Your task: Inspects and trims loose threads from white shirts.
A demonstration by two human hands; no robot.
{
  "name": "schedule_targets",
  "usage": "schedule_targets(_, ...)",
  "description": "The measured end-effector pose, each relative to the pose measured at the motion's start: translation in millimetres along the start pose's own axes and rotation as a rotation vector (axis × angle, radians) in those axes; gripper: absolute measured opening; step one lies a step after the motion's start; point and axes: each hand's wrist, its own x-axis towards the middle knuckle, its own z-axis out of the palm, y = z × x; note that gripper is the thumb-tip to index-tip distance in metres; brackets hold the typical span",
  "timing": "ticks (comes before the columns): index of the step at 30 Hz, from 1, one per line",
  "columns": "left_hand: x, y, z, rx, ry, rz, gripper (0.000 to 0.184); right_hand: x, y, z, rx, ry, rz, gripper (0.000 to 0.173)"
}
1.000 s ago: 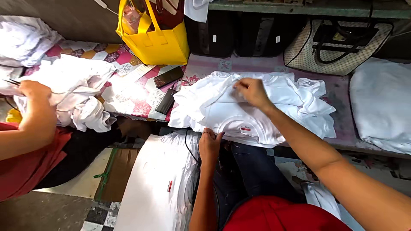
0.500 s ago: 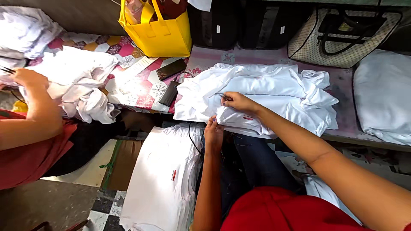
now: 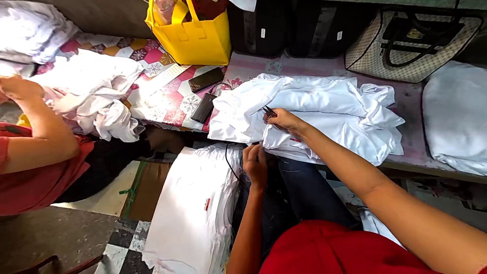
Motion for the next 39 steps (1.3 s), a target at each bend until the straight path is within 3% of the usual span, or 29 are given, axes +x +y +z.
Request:
schedule_targets(3,17,-6,15,0.160,-0.226,0.067,0.014,-2,0,1,-0.021,0.013,-0.003,0.010)
schedule_targets(7,23,-24,11,0.056,-0.360,0.065,0.011,-3,-1,-1,-0.076,-0.002,-0.005,0.012)
schedule_targets(11,6,-38,-38,-0.108,-0.437,-0.110,0.013,-2,1,0,-0.149,-0.022,-0.036,0.014)
schedule_targets(16,-10,-45,-87,0.071,-0.417,-0.570,0.020,1,3,4,-0.203,0.020,-0.033,0.013)
schedule_targets(18,-3,-28,-76,-0.033,-0.311,-0.570,0.027,2,7,8,-0.264,0.077,-0.073,0.018)
schedule_targets(21,10,-7,-32,-0.288,-0.345,-0.525,0.044,-4,11,14,-0.314,0.200,-0.150,0.032)
schedule_targets(25,3,-16,-5,-0.281,-0.294,-0.488,0.017,-50,-7,16,-0.300,0.292,-0.149,0.050)
schedule_targets(30,-18,-41,-54,-0.044,-0.504,-0.680,0.022,-103,-10,-6,-0.119,0.159,-0.002,0.039)
schedule_targets(32,-18,-37,-59,0.009,-0.486,-0.701,0.025,-107,-9,-2,-0.021,0.103,0.040,0.035)
schedule_targets(36,-5,-16,-24,-0.302,-0.320,-0.541,0.040,-107,-11,24,0.086,0.015,0.093,0.031)
schedule_targets(39,-2,-13,-5,-0.266,-0.390,-0.691,0.018,-112,-16,31,0.087,0.005,0.104,0.029)
